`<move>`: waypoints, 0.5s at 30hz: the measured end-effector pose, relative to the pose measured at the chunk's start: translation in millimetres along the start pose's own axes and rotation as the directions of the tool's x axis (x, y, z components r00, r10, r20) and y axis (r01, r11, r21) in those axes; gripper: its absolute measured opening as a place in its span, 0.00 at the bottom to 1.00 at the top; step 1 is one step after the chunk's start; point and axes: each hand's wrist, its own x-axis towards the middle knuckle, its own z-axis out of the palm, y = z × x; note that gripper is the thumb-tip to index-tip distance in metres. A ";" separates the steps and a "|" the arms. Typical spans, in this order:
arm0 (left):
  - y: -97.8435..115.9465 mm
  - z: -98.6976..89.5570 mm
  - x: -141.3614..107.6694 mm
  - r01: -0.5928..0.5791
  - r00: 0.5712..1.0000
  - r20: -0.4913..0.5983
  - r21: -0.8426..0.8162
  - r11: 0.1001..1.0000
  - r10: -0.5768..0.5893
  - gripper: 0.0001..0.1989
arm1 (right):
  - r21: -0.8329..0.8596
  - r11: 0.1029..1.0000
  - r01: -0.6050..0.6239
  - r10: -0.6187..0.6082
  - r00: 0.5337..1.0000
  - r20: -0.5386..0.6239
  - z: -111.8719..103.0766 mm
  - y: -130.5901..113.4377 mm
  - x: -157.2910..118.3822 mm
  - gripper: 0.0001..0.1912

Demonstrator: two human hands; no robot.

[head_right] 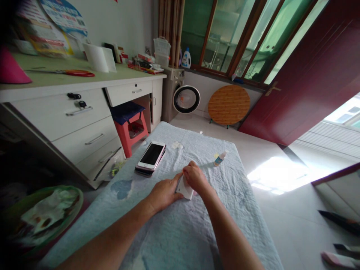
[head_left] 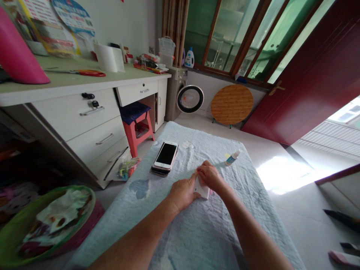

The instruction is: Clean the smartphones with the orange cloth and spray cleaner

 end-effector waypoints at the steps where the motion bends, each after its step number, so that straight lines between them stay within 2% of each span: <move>1: 0.5 -0.2 -0.2 -0.012 1.000 0.001 0.022 1.000 0.012 0.34 | -0.009 1.000 -0.011 0.012 1.000 0.007 -0.7 0.8 3.9 0.12; 7: 1.8 0.1 -0.4 -0.055 0.998 -0.009 0.089 0.995 0.056 0.25 | -0.108 0.991 -0.082 0.083 0.997 0.007 -1.6 8.9 23.9 0.13; 15: 5.7 0.6 -1.9 -0.023 0.999 -0.019 0.106 0.994 0.025 0.28 | -0.181 0.971 -0.157 0.162 0.987 0.011 -4.2 26.5 28.5 0.12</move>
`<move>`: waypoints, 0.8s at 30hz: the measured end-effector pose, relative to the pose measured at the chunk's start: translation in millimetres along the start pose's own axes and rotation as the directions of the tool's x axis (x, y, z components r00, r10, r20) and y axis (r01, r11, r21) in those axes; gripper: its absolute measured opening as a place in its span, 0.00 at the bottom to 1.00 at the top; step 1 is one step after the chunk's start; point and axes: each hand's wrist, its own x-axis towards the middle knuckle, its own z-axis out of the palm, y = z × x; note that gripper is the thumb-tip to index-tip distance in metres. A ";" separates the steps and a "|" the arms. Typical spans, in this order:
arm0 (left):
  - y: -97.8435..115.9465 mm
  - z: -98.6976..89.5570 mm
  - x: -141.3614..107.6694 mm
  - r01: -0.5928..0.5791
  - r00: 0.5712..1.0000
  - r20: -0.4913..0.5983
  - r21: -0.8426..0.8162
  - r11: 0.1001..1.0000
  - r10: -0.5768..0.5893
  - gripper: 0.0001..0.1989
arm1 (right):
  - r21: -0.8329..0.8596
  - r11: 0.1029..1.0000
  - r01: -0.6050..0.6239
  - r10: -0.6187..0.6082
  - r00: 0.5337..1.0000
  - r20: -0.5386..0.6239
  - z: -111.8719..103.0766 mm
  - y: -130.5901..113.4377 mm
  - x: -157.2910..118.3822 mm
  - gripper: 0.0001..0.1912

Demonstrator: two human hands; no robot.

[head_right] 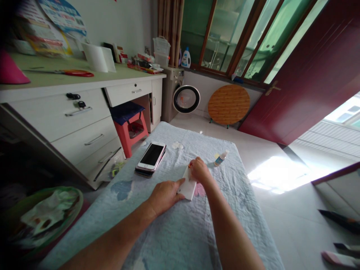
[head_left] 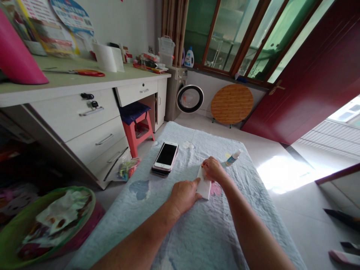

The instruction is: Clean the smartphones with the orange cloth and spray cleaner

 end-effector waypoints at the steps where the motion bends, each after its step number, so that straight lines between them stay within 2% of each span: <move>1: -0.1 0.4 0.0 0.002 1.000 0.000 -0.001 1.000 -0.002 0.28 | -0.001 1.000 -0.010 0.010 1.000 -0.001 -0.6 2.7 -2.1 0.12; 8: -0.5 0.6 0.1 -0.013 1.000 -0.018 0.015 1.000 0.013 0.24 | 0.009 0.993 -0.121 0.121 0.990 -0.073 -0.6 19.2 -29.1 0.13; 14: -0.3 2.2 0.1 -0.002 1.000 -0.020 0.018 1.000 0.003 0.27 | 0.039 0.982 -0.186 0.190 0.976 -0.111 3.0 13.4 -50.0 0.12; 18: -0.8 3.7 0.4 -0.006 1.000 -0.023 0.026 1.000 0.007 0.27 | 0.073 0.979 -0.191 0.197 0.976 -0.094 1.9 2.1 -65.1 0.10; 24: -0.6 1.9 0.1 -0.004 1.000 -0.020 0.052 0.999 0.005 0.28 | 0.168 0.971 -0.168 0.170 0.985 0.005 -4.7 -14.3 -94.9 0.08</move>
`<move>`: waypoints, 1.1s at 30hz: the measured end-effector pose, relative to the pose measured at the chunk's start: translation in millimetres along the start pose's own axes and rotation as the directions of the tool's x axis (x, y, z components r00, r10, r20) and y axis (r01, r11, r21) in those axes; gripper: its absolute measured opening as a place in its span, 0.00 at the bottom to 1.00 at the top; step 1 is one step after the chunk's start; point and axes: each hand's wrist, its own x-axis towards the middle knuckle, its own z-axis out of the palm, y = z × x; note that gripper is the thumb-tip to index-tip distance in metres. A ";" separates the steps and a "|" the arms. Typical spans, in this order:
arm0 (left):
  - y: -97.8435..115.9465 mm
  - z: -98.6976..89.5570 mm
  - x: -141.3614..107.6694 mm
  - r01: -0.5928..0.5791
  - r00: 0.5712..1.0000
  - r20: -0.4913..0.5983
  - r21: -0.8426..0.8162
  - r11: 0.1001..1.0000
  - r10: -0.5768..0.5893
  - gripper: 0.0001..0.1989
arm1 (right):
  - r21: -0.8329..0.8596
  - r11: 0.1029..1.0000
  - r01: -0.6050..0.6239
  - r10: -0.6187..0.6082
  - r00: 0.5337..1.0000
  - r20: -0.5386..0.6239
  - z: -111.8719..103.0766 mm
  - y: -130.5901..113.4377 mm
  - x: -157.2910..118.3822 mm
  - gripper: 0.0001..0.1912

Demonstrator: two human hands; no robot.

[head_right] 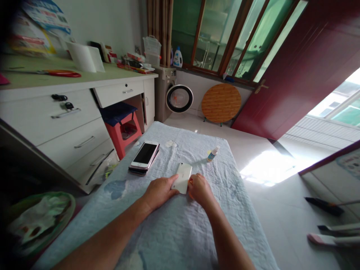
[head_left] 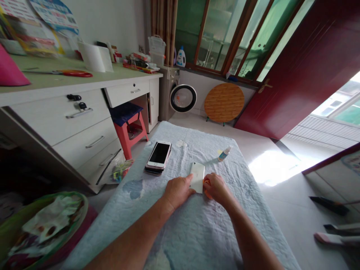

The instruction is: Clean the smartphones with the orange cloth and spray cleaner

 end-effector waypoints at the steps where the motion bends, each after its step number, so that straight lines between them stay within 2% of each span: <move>1: 0.3 -0.3 0.0 0.003 1.000 0.005 0.003 1.000 -0.003 0.27 | 0.013 1.000 0.005 -0.005 1.000 0.016 -0.2 -1.2 -5.3 0.08; 4: 1.1 -0.2 0.1 0.013 1.000 0.022 0.009 1.000 -0.013 0.27 | 0.057 0.998 0.029 -0.032 0.998 0.054 -1.2 -3.8 -19.1 0.07; 8: -0.2 0.4 1.1 0.009 1.000 0.026 -0.011 1.000 -0.009 0.27 | 0.138 0.984 0.115 -0.128 0.988 0.091 -8.3 -9.3 -31.2 0.08; 11: -3.6 -1.9 2.1 -0.009 0.999 0.039 -0.060 0.998 0.011 0.29 | 0.235 0.949 0.209 -0.228 0.972 0.054 -11.7 -16.9 -33.7 0.09; 14: -7.4 -5.3 2.9 -0.020 0.998 0.055 -0.129 0.991 0.028 0.32 | 0.264 0.927 0.268 -0.278 0.961 0.002 -4.8 -21.8 -29.8 0.09; 18: -11.0 -6.0 3.5 -0.042 0.997 0.063 -0.142 0.989 0.051 0.27 | 0.243 0.932 0.267 -0.271 0.962 -0.019 10.8 -16.4 -15.1 0.09; 22: -11.7 -4.8 4.1 -0.029 0.997 0.061 -0.122 0.992 0.037 0.28 | 0.162 0.950 0.267 -0.259 0.963 -0.070 14.1 -4.0 9.6 0.09; 29: -11.7 -4.6 4.8 -0.031 0.998 0.058 -0.129 0.991 0.039 0.27 | 0.067 0.994 0.090 -0.078 0.983 -0.164 7.5 1.4 59.0 0.10; 33: -12.4 -4.5 4.9 -0.033 0.997 0.061 -0.155 0.987 0.043 0.26 | 0.056 0.996 0.068 -0.058 0.984 -0.170 10.0 -6.3 69.1 0.12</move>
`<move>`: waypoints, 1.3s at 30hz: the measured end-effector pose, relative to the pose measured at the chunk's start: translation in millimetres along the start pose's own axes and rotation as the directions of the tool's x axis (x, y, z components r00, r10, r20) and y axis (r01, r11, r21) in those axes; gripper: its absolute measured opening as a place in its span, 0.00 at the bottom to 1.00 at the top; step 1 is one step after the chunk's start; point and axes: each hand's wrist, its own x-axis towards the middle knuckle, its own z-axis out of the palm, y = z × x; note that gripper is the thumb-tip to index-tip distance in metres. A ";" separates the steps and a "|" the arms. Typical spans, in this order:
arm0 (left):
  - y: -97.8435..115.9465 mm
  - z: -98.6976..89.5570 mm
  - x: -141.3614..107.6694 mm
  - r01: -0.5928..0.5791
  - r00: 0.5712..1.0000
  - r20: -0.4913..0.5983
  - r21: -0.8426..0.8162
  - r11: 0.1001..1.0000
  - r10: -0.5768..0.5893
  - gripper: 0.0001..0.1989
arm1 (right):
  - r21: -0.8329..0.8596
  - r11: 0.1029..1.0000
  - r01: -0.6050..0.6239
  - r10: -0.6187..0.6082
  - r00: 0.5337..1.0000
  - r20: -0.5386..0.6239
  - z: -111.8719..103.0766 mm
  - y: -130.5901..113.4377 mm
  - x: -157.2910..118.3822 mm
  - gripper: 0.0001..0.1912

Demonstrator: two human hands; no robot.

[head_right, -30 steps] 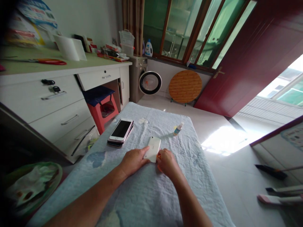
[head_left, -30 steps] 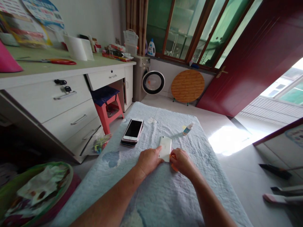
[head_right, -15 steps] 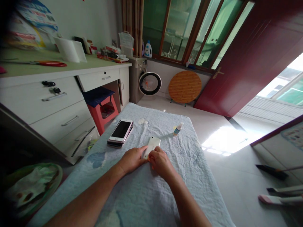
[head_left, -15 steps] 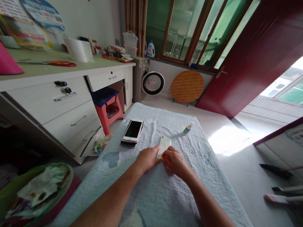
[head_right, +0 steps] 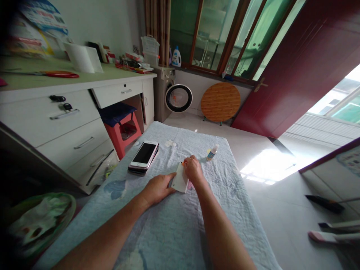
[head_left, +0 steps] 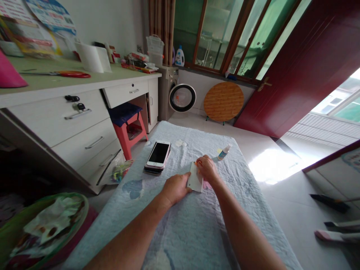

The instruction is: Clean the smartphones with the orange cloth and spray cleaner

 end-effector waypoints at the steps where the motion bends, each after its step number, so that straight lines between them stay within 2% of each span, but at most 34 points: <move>1: 0.3 -0.5 -0.2 -0.001 1.000 0.001 -0.012 1.000 0.001 0.25 | 0.008 1.000 0.013 -0.013 1.000 0.010 0.9 -2.2 -0.5 0.12; 4: 1.8 -1.9 -0.9 0.002 1.000 0.000 -0.033 0.999 -0.002 0.23 | 0.041 0.996 0.078 -0.080 0.996 0.043 2.0 -8.7 -7.6 0.11; 9: 1.2 0.5 0.0 0.063 0.998 -0.013 0.007 0.998 -0.063 0.27 | 0.129 0.968 0.217 -0.231 0.967 0.109 -1.0 -18.4 -31.9 0.11; 12: -2.1 3.1 1.3 0.022 1.000 -0.012 0.008 1.000 -0.022 0.28 | 0.177 0.953 0.245 -0.277 0.943 0.185 -5.7 -24.2 -50.1 0.10; 16: -4.8 3.1 1.7 -0.041 0.999 -0.004 -0.034 0.999 0.041 0.27 | 0.231 0.948 0.218 -0.274 0.929 0.248 -14.5 -27.6 -70.3 0.10; 21: -3.2 1.2 1.0 -0.012 1.000 0.021 -0.038 0.999 0.012 0.27 | 0.282 0.944 0.172 -0.250 0.930 0.271 -22.6 -17.2 -80.5 0.10; 24: -1.4 0.8 1.1 0.015 1.000 0.000 -0.028 1.000 -0.015 0.28 | 0.256 0.958 0.129 -0.189 0.955 0.227 -23.1 -7.1 -82.0 0.11; 27: 0.0 -1.5 0.8 0.060 0.998 -0.014 -0.043 0.997 -0.060 0.24 | 0.198 0.977 0.077 -0.106 0.984 0.141 -20.9 -1.0 -83.8 0.09; 31: -1.5 -3.7 1.3 0.078 0.997 0.004 -0.180 0.981 -0.079 0.18 | 0.164 0.986 0.032 -0.046 0.996 0.078 -18.1 -1.1 -86.4 0.09; 35: -4.1 -0.5 4.6 0.106 0.994 0.084 -0.463 0.880 -0.076 0.18 | 0.173 0.984 0.032 -0.044 0.997 0.064 -17.5 -2.3 -87.2 0.09; 39: -3.5 0.0 7.4 0.281 0.960 0.222 -0.708 0.648 -0.173 0.16 | 0.183 0.982 0.035 -0.047 0.997 0.061 -15.7 -0.1 -85.9 0.09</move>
